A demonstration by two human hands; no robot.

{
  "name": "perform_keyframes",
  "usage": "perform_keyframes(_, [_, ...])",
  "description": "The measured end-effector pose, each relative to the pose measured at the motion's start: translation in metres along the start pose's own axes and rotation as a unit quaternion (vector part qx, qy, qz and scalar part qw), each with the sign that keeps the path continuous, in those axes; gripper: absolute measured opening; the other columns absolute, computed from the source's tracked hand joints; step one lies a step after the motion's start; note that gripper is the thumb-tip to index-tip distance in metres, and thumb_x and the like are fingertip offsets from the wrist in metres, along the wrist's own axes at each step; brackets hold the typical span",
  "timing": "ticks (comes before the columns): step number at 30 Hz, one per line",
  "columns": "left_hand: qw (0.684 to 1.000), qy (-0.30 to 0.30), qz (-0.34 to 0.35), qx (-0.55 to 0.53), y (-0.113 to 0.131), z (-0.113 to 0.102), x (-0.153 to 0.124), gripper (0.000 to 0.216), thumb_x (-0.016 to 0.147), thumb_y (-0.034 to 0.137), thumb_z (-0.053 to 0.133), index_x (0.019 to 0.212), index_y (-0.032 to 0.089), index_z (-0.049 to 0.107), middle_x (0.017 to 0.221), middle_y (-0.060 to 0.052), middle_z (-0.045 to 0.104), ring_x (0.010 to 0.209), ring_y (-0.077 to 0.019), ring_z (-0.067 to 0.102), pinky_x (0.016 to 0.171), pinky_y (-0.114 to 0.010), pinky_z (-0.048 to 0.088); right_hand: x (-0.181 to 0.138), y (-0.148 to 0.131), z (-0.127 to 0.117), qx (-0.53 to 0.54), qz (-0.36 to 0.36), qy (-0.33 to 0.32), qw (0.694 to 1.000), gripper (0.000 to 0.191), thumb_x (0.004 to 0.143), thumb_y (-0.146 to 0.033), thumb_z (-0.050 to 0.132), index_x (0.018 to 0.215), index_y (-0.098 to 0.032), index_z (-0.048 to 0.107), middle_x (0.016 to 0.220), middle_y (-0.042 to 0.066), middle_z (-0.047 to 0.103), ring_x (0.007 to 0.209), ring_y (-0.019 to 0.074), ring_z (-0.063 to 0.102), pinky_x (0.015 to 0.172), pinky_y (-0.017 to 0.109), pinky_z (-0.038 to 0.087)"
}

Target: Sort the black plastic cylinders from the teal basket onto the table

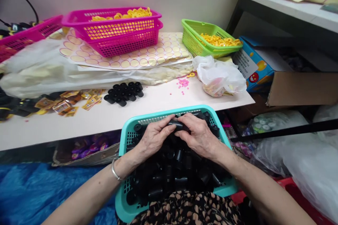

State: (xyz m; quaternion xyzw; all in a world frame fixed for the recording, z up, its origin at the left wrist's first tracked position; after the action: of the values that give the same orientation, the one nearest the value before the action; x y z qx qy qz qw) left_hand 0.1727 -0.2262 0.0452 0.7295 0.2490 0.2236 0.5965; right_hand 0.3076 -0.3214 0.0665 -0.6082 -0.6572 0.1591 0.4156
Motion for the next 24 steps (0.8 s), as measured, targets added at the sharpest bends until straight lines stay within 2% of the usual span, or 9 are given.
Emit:
perform_keyframes(2, [0.999, 0.029, 0.007, 0.018, 0.003, 0.001, -0.002, 0.049, 0.083, 0.037, 0.055, 0.128, 0.018, 0.053, 0.129, -0.006, 0.057, 0.118, -0.022, 0.053, 0.106, -0.038, 0.037, 0.006, -0.001, 0.008, 0.006, 0.004, 0.013, 1.0, 0.027, 0.079, -0.016, 0.061, 0.104, -0.023, 0.057, 0.092, 0.005, 0.061, 0.084, 0.0186, 0.058, 0.075, 0.032, 0.049])
perform_keyframes(5, [0.998, 0.053, 0.029, 0.036, 0.007, -0.004, -0.002, 0.044, 0.081, 0.034, 0.058, 0.122, 0.017, 0.058, 0.121, -0.007, 0.062, 0.113, -0.0215, 0.056, 0.103, -0.035, 0.04, 0.014, 0.0, 0.02, 0.034, 0.023, 0.0, 0.999, 0.03, 0.076, -0.021, 0.065, 0.105, -0.022, 0.054, 0.087, 0.003, 0.058, 0.075, 0.0162, 0.056, 0.067, 0.029, 0.048])
perform_keyframes(8, [0.994, 0.103, 0.028, 0.002, 0.004, -0.027, 0.002, 0.044, 0.074, 0.032, 0.066, 0.115, 0.017, 0.062, 0.109, -0.006, 0.066, 0.099, -0.0197, 0.062, 0.094, -0.033, 0.047, 0.027, 0.003, 0.023, 0.04, 0.029, -0.044, 0.998, 0.038, 0.074, -0.028, 0.069, 0.107, -0.022, 0.052, 0.087, 0.002, 0.056, 0.072, 0.0149, 0.055, 0.065, 0.028, 0.046])
perform_keyframes(12, [0.958, 0.283, 0.028, 0.021, -0.022, -0.093, 0.002, 0.044, 0.065, 0.031, 0.073, 0.104, 0.014, 0.063, 0.094, -0.005, 0.066, 0.086, -0.0162, 0.062, 0.085, -0.03, 0.049, 0.058, 0.017, 0.017, -0.002, 0.027, -0.058, 0.998, 0.023, 0.079, -0.027, 0.064, 0.097, -0.017, 0.053, 0.085, 0.003, 0.054, 0.07, 0.0135, 0.053, 0.065, 0.027, 0.044])
perform_keyframes(14, [0.922, 0.378, 0.024, 0.08, -0.045, -0.133, -0.002, 0.047, 0.063, 0.03, 0.072, 0.105, 0.013, 0.061, 0.09, -0.004, 0.065, 0.083, -0.0158, 0.062, 0.084, -0.03, 0.049, 0.076, 0.029, 0.018, -0.007, 0.033, -0.071, 0.997, 0.018, 0.079, -0.026, 0.062, 0.091, -0.016, 0.055, 0.085, 0.003, 0.054, 0.07, 0.0134, 0.054, 0.065, 0.027, 0.043])
perform_keyframes(16, [0.881, 0.445, -0.014, 0.16, -0.07, -0.166, -0.008, 0.057, 0.058, 0.029, 0.074, 0.111, 0.013, 0.058, 0.083, -0.002, 0.065, 0.079, -0.0162, 0.062, 0.083, -0.031, 0.049, 0.092, 0.043, 0.024, -0.017, 0.06, -0.091, 0.994, 0.019, 0.076, -0.027, 0.064, 0.089, -0.014, 0.057, 0.082, 0.003, 0.055, 0.07, 0.0142, 0.054, 0.064, 0.027, 0.042])
perform_keyframes(19, [0.836, 0.476, -0.082, 0.26, -0.1, -0.195, -0.013, 0.064, 0.055, 0.033, 0.075, 0.114, 0.013, 0.058, 0.083, -0.002, 0.064, 0.078, -0.0174, 0.061, 0.083, -0.032, 0.048, 0.109, 0.06, 0.036, -0.047, 0.116, -0.129, 0.984, 0.022, 0.074, -0.026, 0.066, 0.089, -0.012, 0.06, 0.078, 0.004, 0.057, 0.07, 0.0157, 0.054, 0.063, 0.027, 0.04])
perform_keyframes(21, [0.83, 0.476, -0.097, 0.275, -0.11, -0.2, -0.011, 0.065, 0.056, 0.036, 0.074, 0.115, 0.013, 0.057, 0.086, -0.003, 0.064, 0.077, -0.0168, 0.061, 0.08, -0.031, 0.049, 0.114, 0.065, 0.04, -0.06, 0.131, -0.134, 0.98, 0.021, 0.073, -0.025, 0.065, 0.088, -0.011, 0.061, 0.077, 0.004, 0.057, 0.069, 0.0154, 0.053, 0.063, 0.027, 0.039])
perform_keyframes(24, [0.827, 0.478, -0.094, 0.279, -0.113, -0.201, 0.0, 0.066, 0.057, 0.037, 0.073, 0.116, 0.013, 0.056, 0.087, -0.003, 0.063, 0.072, -0.0151, 0.059, 0.076, -0.029, 0.049, 0.111, 0.064, 0.036, -0.051, 0.104, -0.109, 0.987, 0.014, 0.074, -0.024, 0.064, 0.082, -0.012, 0.061, 0.076, 0.003, 0.056, 0.067, 0.0135, 0.05, 0.062, 0.025, 0.037])
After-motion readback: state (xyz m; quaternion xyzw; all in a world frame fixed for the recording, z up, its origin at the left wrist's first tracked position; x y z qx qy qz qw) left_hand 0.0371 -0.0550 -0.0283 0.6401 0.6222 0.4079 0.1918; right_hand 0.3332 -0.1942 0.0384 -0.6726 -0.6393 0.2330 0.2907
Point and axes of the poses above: each hand's wrist, its own x-axis towards the middle knuckle, its own z-axis out of the palm, y = z × x, the point moved 2 cm from there along x, towards the middle knuckle
